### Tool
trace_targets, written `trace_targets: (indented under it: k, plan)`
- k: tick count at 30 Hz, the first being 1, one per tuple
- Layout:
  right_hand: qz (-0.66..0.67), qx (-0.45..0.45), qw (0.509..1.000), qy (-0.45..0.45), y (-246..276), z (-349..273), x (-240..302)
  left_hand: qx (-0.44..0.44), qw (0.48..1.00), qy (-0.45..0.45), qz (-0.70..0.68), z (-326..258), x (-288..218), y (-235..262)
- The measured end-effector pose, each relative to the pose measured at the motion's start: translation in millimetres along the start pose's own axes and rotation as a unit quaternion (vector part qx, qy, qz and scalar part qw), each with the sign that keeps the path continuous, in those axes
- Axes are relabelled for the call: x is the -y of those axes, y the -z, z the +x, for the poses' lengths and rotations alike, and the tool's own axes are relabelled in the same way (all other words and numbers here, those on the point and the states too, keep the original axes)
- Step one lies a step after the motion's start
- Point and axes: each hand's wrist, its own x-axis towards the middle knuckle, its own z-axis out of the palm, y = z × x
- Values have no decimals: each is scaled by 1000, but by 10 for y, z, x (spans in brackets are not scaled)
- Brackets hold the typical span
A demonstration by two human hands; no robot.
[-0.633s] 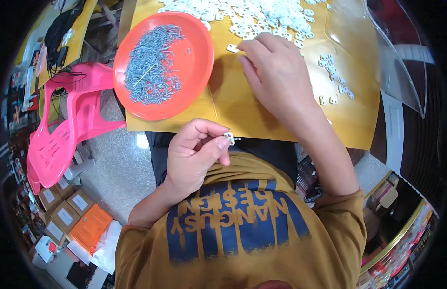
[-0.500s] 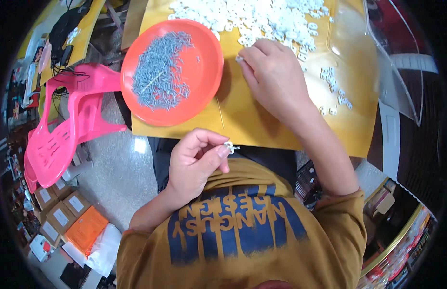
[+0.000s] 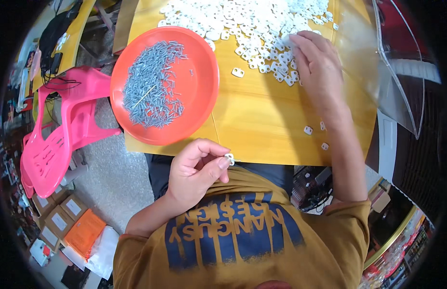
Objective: The person is manually assembling small white plastic components by inserting metal springs and pins.
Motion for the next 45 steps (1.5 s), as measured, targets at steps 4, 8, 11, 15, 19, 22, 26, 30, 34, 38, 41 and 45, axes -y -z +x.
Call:
trace_targets:
  k: [4,8,11,15,19,22,26,30,34,38,41,45]
  plan:
    - [52,11,998,-36,17,65,-34,54,998,-9,15,110,-19,-14]
    - [86,-1,995,-54,-35,76,-176,102,993,-3,59,246,-92,-63]
    - [123,-55,990,-52,-39,90,-215,110,991,-12,71,315,-101,-51]
    - [124,-27,988,-92,92,53,-126,95,994,-3,48,368,-100,-49]
    - [87,46,993,-69,127,55,-53,122,990,-2,67,398,-112,-47]
    - [78,78,992,-67,116,79,-46,112,992,2,55,386,-109,-80]
    - [65,68,994,-52,118,98,-20,95,994,8,52,332,-119,-84]
    - [8,52,999,-3,113,91,-41,97,994,17,44,269,-174,-116]
    - [271,48,941,-198,236,73,137,72,997,-8,37,225,-213,-121]
    - [561,80,753,-335,550,-36,460,71,996,-59,7,220,-348,-168]
    - [645,85,672,-354,665,-168,718,94,990,-103,-4,236,-444,-245]
    - [689,79,624,-360,748,-314,985,74,990,-120,-29,177,-470,-291]
